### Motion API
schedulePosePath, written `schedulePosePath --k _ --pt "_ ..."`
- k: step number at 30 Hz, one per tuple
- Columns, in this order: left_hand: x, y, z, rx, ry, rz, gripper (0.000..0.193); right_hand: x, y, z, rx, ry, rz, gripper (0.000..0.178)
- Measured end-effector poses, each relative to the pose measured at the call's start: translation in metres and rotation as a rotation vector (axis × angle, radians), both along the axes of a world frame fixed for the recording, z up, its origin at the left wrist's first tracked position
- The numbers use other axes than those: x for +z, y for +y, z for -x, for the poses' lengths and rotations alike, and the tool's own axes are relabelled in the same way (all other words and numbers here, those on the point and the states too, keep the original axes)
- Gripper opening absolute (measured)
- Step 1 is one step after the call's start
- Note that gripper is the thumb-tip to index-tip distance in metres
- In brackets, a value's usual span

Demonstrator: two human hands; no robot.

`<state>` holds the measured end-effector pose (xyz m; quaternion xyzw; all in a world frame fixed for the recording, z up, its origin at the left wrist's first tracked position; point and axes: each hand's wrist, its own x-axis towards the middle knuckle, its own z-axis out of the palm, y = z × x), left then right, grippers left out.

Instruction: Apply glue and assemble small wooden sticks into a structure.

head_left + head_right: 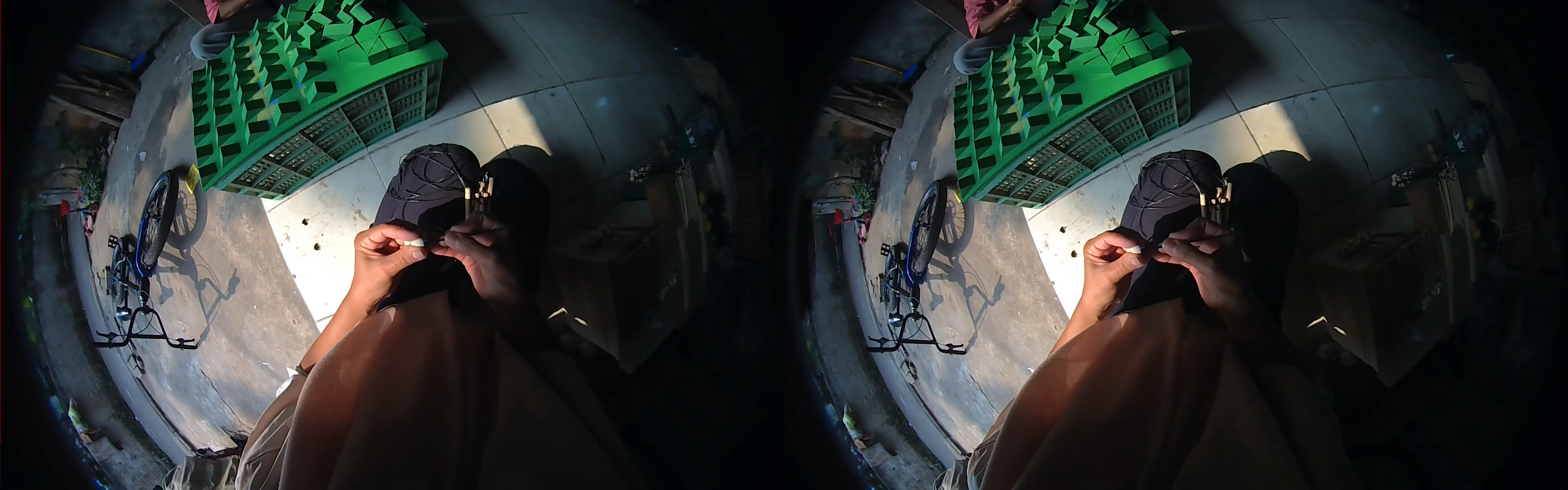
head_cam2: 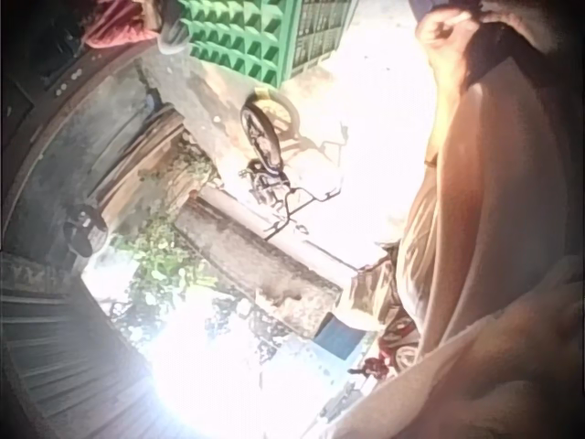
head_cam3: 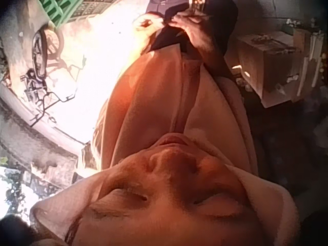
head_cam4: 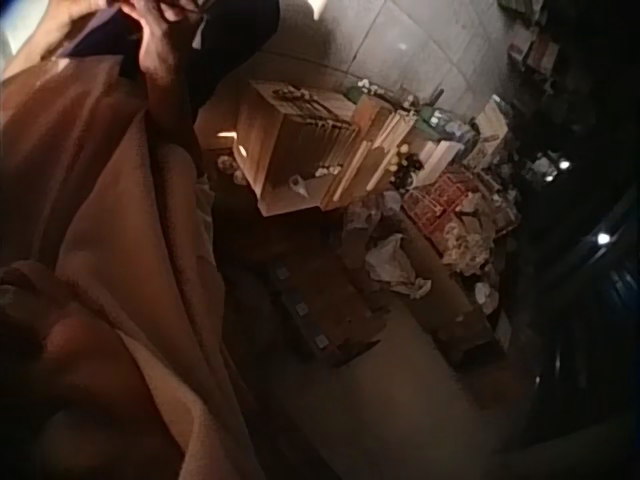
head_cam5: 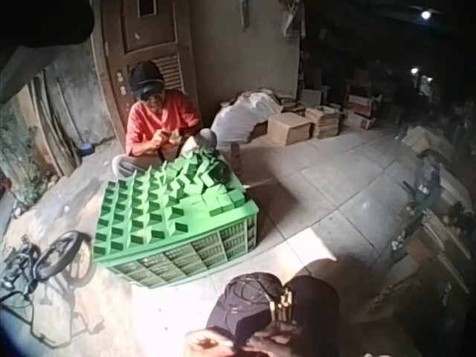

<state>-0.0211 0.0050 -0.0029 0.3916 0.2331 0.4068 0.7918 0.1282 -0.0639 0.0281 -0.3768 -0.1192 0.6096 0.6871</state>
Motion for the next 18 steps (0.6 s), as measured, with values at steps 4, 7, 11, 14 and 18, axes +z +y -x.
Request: schedulePosePath --k 4,7,11,14,18 --pt "0.006 0.005 0.002 -0.013 0.041 -0.13 0.018 0.002 0.001 0.002 -0.021 -0.051 -0.008 0.008" --pt "0.015 0.01 0.006 -0.053 0.15 -0.274 0.019 0.009 0.001 0.001 -0.007 -0.274 -0.045 0.008" --pt "0.024 0.009 0.009 -0.01 0.234 -0.342 0.02 0.019 0.0 0.001 0.01 -0.553 -0.084 0.009" --pt "0.023 0.009 0.009 -0.01 0.258 -0.272 0.024 0.025 0.004 0.005 0.017 -0.714 -0.1 0.009" --pt "0.012 0.002 0.007 0.006 0.201 -0.117 0.027 0.036 0.01 -0.001 0.104 -0.869 -0.106 0.007"
